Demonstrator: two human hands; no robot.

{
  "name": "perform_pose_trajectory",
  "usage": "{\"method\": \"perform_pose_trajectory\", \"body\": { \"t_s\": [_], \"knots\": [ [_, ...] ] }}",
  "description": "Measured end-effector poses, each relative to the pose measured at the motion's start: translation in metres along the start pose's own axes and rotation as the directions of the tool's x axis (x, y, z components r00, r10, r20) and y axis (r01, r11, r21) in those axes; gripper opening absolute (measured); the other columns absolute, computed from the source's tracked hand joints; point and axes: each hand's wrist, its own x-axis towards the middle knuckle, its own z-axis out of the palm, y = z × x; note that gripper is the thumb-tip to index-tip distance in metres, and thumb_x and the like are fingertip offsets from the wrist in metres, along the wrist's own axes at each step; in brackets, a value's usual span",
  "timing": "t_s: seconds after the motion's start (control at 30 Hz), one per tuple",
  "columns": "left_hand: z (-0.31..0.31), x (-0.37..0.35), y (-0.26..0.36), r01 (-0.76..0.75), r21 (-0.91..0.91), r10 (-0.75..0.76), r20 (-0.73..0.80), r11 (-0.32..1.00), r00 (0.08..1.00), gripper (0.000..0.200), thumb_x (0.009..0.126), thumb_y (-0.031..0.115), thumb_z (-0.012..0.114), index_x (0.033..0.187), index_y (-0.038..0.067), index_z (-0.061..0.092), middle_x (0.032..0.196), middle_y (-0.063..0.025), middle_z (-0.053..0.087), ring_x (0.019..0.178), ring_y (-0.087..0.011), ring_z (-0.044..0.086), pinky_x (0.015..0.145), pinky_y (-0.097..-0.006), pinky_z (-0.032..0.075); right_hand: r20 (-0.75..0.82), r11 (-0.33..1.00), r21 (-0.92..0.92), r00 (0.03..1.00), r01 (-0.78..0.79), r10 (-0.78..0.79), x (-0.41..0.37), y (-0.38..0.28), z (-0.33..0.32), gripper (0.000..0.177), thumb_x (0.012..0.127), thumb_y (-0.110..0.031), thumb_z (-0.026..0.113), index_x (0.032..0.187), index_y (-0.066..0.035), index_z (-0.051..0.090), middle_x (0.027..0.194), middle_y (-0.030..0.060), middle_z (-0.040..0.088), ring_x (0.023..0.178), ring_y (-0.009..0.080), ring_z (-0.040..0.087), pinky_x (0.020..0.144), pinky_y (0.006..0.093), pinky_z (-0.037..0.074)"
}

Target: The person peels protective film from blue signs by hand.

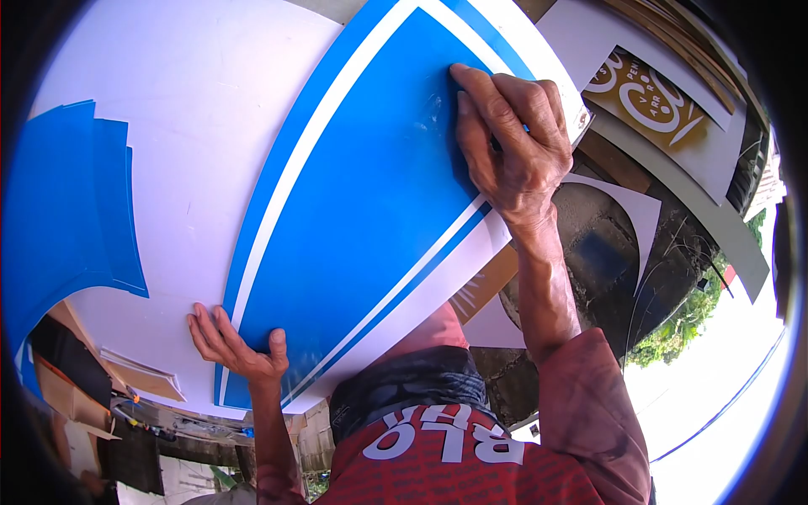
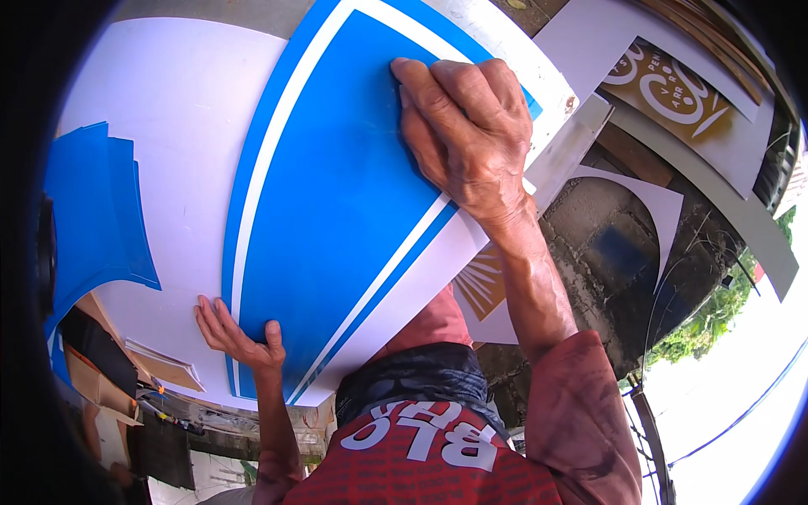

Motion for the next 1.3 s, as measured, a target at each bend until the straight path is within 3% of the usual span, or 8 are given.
{"method": "perform_pose_trajectory", "body": {
  "t_s": [0.07, 0.37, 0.47, 0.57, 0.87, 1.07, 1.3],
  "knots": [
    [0.0005, -0.0004, -0.0001, 0.0, -0.001, 0.0, -0.003, 1.0, 1.0, 0.082, 0.097, 0.066, 0.043, 0.15, 0.004, 0.042, 0.156, -0.0232, 0.038, 0.144, -0.0442, 0.031, 0.114, -0.062, 0.026, 0.003, 1.0, 0.022, 1.0, 0.01, -0.01, -0.0025, 0.0017, 0.0021, 0.031, 0.079, -0.015, 0.081, 0.109, -0.011, 0.076, 0.091, 0.001, 0.062, 0.078, 0.0154, 0.053, 0.068, 0.0299, 0.05],
    [0.0006, -0.001, -0.0008, -0.003, 0.0, 0.003, -0.001, 1.0, 1.0, 0.082, 0.097, 0.065, 0.043, 0.15, 0.003, 0.042, 0.156, -0.0235, 0.038, 0.144, -0.0445, 0.031, 0.114, -0.0618, 0.026, -0.034, 0.998, 0.056, 0.999, 0.028, -0.026, -0.0031, 0.0031, 0.0021, 0.028, 0.079, -0.012, 0.08, 0.107, -0.009, 0.076, 0.09, 0.0014, 0.063, 0.076, 0.0159, 0.053, 0.067, 0.0303, 0.049],
    [0.0001, -0.0006, -0.0006, -0.002, -0.002, 0.002, 0.003, 1.0, 1.0, 0.081, 0.097, 0.065, 0.044, 0.15, 0.003, 0.041, 0.156, -0.0236, 0.038, 0.144, -0.0446, 0.031, 0.114, -0.0618, 0.026, 0.006, 0.998, 0.035, 0.999, -0.045, 0.045, -0.0005, -0.0001, -0.0012, 0.028, 0.079, -0.005, 0.08, 0.106, -0.013, 0.079, 0.09, 0.0009, 0.067, 0.076, 0.0133, 0.061, 0.065, 0.0265, 0.054],
    [-0.0008, -0.0004, -0.0003, 0.0, -0.004, 0.0, 0.008, 1.0, 1.0, 0.081, 0.097, 0.064, 0.044, 0.15, 0.003, 0.041, 0.156, -0.0237, 0.038, 0.144, -0.0445, 0.031, 0.114, -0.0619, 0.026, 0.0, 0.998, 0.046, 0.999, -0.044, 0.045, -0.0021, -0.0011, 0.0026, 0.027, 0.079, -0.012, 0.08, 0.106, -0.01, 0.077, 0.09, 0.001, 0.063, 0.075, 0.0164, 0.052, 0.067, 0.031, 0.048],
    [0.0005, -0.0012, -0.001, 0.001, -0.013, -0.001, 0.003, 1.0, 1.0, 0.082, 0.097, 0.065, 0.044, 0.15, 0.003, 0.041, 0.155, -0.024, 0.038, 0.144, -0.0445, 0.03, 0.114, -0.0619, 0.026, -0.014, 0.997, 0.072, 1.0, 0.023, -0.022, 0.0007, 0.0024, 0.0003, 0.024, 0.077, -0.01, 0.081, 0.101, -0.009, 0.077, 0.09, 0.0007, 0.064, 0.076, 0.0161, 0.054, 0.065, 0.0303, 0.047],
    [0.0002, -0.0008, -0.0008, -0.001, -0.011, 0.001, 0.006, 1.0, 1.0, 0.082, 0.097, 0.064, 0.044, 0.15, 0.002, 0.041, 0.156, -0.0242, 0.037, 0.144, -0.0446, 0.03, 0.113, -0.062, 0.026, 0.004, 0.991, 0.109, 0.997, -0.078, 0.078, 0.0014, -0.0023, -0.0012, 0.024, 0.079, -0.008, 0.079, 0.103, -0.008, 0.078, 0.09, 0.0022, 0.064, 0.075, 0.016, 0.055, 0.065, 0.0311, 0.047],
    [-0.0005, -0.0009, -0.0011, -0.003, -0.011, 0.003, 0.012, 1.0, 1.0, 0.082, 0.097, 0.064, 0.044, 0.15, 0.002, 0.041, 0.156, -0.0244, 0.037, 0.144, -0.0449, 0.029, 0.113, -0.0621, 0.026, -0.011, 0.994, 0.101, 0.999, -0.035, 0.036, 0.0017, 0.0007, 0.0016, 0.023, 0.079, -0.011, 0.08, 0.103, -0.009, 0.078, 0.09, 0.0021, 0.065, 0.075, 0.0158, 0.056, 0.065, 0.0304, 0.048]
  ]
}}
